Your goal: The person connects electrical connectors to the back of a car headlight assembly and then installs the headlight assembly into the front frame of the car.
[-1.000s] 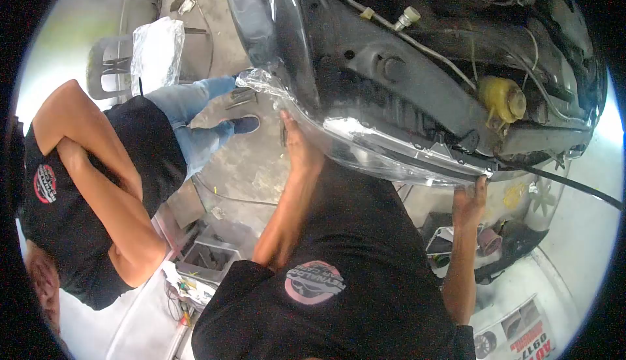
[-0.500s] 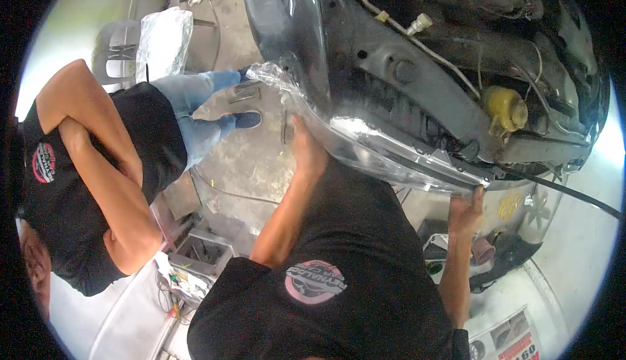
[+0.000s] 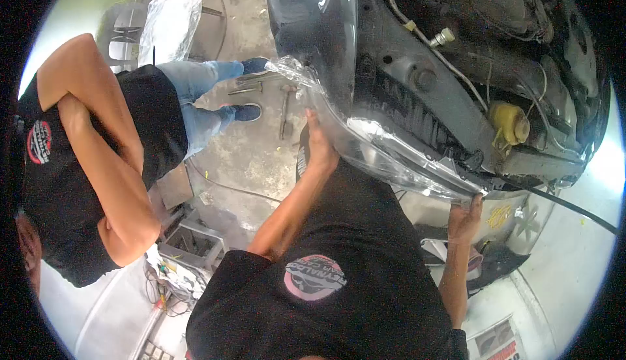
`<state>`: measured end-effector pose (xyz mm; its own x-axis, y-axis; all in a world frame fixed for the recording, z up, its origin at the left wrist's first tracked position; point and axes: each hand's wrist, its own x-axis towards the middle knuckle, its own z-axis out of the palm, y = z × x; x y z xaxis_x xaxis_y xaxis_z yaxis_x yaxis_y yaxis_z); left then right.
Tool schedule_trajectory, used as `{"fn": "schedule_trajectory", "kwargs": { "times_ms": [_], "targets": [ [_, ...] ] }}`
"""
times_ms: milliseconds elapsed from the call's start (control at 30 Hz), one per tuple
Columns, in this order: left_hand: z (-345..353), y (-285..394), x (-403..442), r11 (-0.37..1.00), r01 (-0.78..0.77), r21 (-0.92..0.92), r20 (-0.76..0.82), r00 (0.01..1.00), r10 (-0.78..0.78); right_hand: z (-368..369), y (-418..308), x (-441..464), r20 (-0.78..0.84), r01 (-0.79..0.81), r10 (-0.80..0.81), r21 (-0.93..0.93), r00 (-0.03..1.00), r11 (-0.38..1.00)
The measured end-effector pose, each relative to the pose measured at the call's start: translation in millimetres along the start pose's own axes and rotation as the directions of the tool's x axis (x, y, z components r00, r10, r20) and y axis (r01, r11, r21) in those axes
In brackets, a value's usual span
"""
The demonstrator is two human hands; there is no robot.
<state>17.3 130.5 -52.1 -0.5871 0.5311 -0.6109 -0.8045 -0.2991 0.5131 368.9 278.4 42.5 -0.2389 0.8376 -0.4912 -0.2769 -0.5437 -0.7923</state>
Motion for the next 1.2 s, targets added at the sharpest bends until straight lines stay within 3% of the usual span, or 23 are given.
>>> {"fn": "schedule_trajectory", "kwargs": {
  "times_ms": [167,300,400,533,767,1000,1100,1200],
  "targets": [
    [12,12,-7,0.997,0.023,0.072,-0.093,0.996,-0.016,-1,-2,-4,-0.004,-0.009,0.009,-0.032,1.000,0.999],
    [2,7,2,0.998,0.007,0.062,-0.039,0.999,-0.005,-4,0,-4,-0.002,0.023,-0.023,-0.081,1.000,0.996],
    [9,9,0,0.997,-0.017,0.075,-0.060,0.998,0.022,-8,-7,-7,0.004,-0.103,0.103,-0.034,0.995,0.994],
    [5,7,2,0.998,-0.020,0.054,-0.073,0.997,0.024,-7,-4,-2,-0.055,-0.047,0.040,-0.140,0.998,0.989],
    [10,7,3,1.000,-0.008,-0.014,-0.112,0.994,0.007,-11,-1,-1,-0.080,-0.013,0.004,-0.108,0.997,0.994],
    [3,15,6,0.999,-0.003,0.037,0.054,0.999,0.001,-5,-3,-3,-0.094,-0.034,0.026,-0.088,0.995,0.996],
    [3,10,12,1.000,-0.014,0.025,-0.012,1.000,0.015,3,-5,-4,-0.072,-0.022,0.016,-0.088,0.997,0.996],
    [2,0,4,0.988,-0.086,0.126,-0.091,0.991,0.098,13,-9,-6,-0.059,0.004,-0.009,-0.089,0.998,0.996]
  ]
}}
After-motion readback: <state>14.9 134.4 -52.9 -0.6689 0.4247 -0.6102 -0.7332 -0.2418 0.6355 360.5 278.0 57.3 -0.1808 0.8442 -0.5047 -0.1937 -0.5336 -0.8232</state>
